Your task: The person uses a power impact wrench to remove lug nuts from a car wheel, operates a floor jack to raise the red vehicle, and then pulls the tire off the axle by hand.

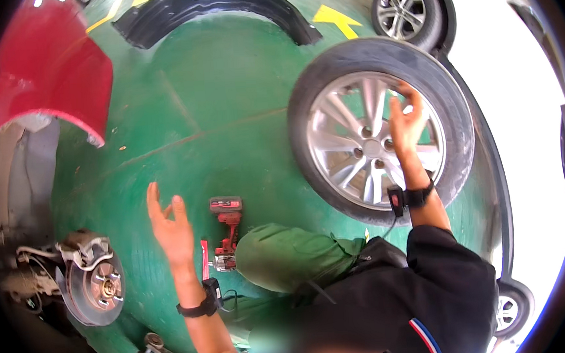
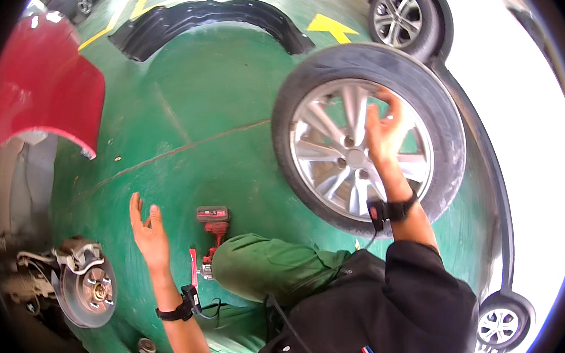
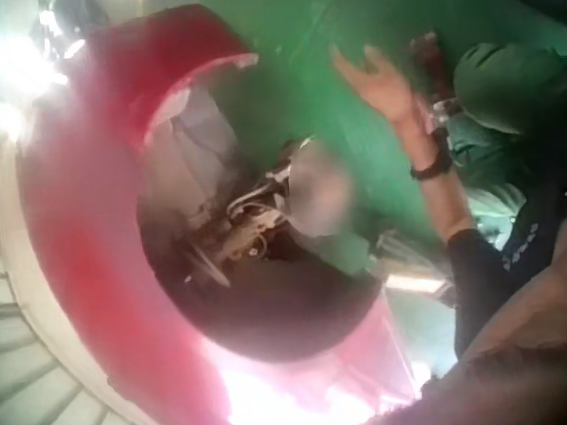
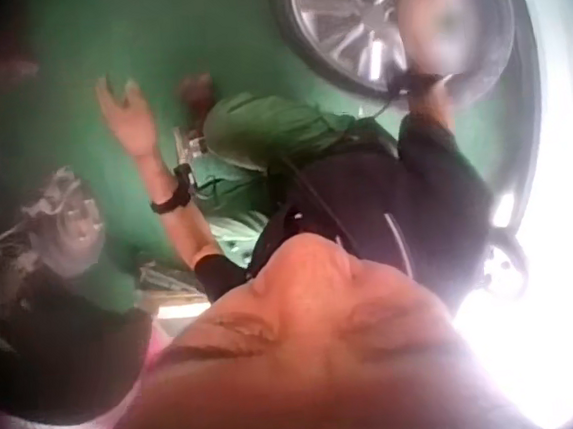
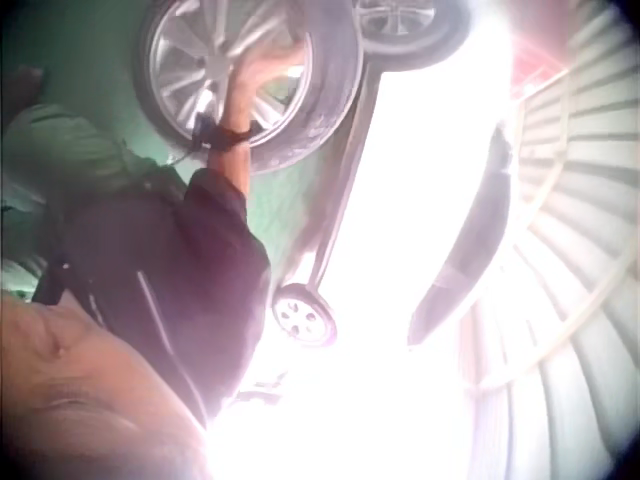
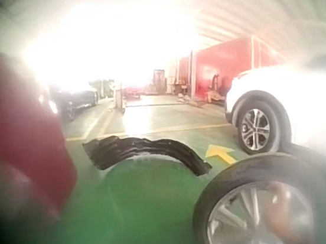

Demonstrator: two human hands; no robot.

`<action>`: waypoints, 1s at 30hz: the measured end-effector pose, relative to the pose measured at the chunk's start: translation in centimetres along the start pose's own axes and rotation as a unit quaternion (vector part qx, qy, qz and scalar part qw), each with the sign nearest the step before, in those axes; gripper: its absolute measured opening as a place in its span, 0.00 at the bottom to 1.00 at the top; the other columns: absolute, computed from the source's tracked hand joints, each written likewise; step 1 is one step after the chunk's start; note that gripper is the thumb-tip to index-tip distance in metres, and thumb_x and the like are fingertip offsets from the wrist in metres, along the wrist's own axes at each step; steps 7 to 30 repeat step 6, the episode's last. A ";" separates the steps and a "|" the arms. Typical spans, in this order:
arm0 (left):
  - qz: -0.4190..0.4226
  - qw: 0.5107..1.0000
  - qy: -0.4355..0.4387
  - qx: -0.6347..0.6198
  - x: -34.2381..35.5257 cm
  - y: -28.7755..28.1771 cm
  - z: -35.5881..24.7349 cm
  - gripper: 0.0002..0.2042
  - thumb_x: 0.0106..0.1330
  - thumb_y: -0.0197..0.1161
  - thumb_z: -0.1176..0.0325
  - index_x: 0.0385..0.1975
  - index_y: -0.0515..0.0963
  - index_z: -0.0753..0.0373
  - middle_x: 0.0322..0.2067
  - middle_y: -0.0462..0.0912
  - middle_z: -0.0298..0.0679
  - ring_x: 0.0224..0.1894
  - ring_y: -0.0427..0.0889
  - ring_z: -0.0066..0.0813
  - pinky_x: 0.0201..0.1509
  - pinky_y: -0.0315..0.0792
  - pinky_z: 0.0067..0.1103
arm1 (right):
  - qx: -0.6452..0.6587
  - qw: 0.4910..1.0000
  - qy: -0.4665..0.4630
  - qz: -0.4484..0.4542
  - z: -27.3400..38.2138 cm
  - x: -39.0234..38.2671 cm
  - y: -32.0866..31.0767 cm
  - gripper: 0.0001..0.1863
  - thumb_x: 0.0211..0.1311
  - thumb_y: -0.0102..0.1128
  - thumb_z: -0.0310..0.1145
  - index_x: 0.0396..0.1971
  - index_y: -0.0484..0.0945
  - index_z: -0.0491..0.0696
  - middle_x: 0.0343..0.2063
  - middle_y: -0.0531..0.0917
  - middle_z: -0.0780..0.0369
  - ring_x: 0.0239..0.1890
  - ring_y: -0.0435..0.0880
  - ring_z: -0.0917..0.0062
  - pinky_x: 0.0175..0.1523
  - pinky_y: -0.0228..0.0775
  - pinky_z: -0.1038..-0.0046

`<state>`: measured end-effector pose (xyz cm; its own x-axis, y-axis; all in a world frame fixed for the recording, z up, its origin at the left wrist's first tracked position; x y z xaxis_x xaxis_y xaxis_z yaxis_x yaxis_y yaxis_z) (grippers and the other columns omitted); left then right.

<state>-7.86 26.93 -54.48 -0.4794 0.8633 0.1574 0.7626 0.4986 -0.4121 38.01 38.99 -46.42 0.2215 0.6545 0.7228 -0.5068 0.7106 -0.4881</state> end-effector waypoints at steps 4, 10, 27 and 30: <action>-0.036 0.998 -0.048 -0.011 -1.0 -2.8 2.6 0.26 0.72 0.56 0.67 0.67 0.61 0.66 0.66 0.64 0.48 0.67 0.66 0.41 0.64 0.68 0.32 | 0.171 0.976 -0.087 0.104 7.8 -2.6 1.4 0.09 0.52 0.57 0.19 0.34 0.75 0.46 0.46 0.83 0.56 0.52 0.80 0.68 0.59 0.67 0.66; -0.054 0.995 -0.063 -0.052 -1.7 -3.6 3.6 0.28 0.70 0.59 0.67 0.68 0.60 0.65 0.68 0.63 0.47 0.69 0.64 0.40 0.65 0.67 0.32 | 0.200 0.963 -0.048 0.176 8.1 -5.2 3.6 0.10 0.53 0.58 0.19 0.34 0.76 0.49 0.46 0.84 0.58 0.53 0.80 0.65 0.61 0.66 0.67; -0.054 0.995 -0.063 -0.052 -1.7 -3.6 3.6 0.28 0.70 0.59 0.67 0.68 0.60 0.65 0.68 0.63 0.47 0.69 0.64 0.40 0.65 0.67 0.32 | 0.200 0.963 -0.048 0.176 8.1 -5.2 3.6 0.10 0.53 0.58 0.19 0.34 0.76 0.49 0.46 0.84 0.58 0.53 0.80 0.65 0.61 0.66 0.67; -0.054 0.995 -0.063 -0.052 -1.7 -3.6 3.6 0.28 0.70 0.59 0.67 0.68 0.60 0.65 0.68 0.63 0.47 0.69 0.64 0.40 0.65 0.67 0.32 | 0.200 0.963 -0.048 0.176 8.1 -5.2 3.6 0.10 0.53 0.58 0.19 0.34 0.76 0.49 0.46 0.84 0.58 0.53 0.80 0.65 0.61 0.66 0.67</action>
Point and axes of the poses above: each hand's wrist, its own x-axis towards the middle knuckle, its own y-axis out of the palm, z = x × y, the point moved 1 cm from there along x, towards the middle knuckle
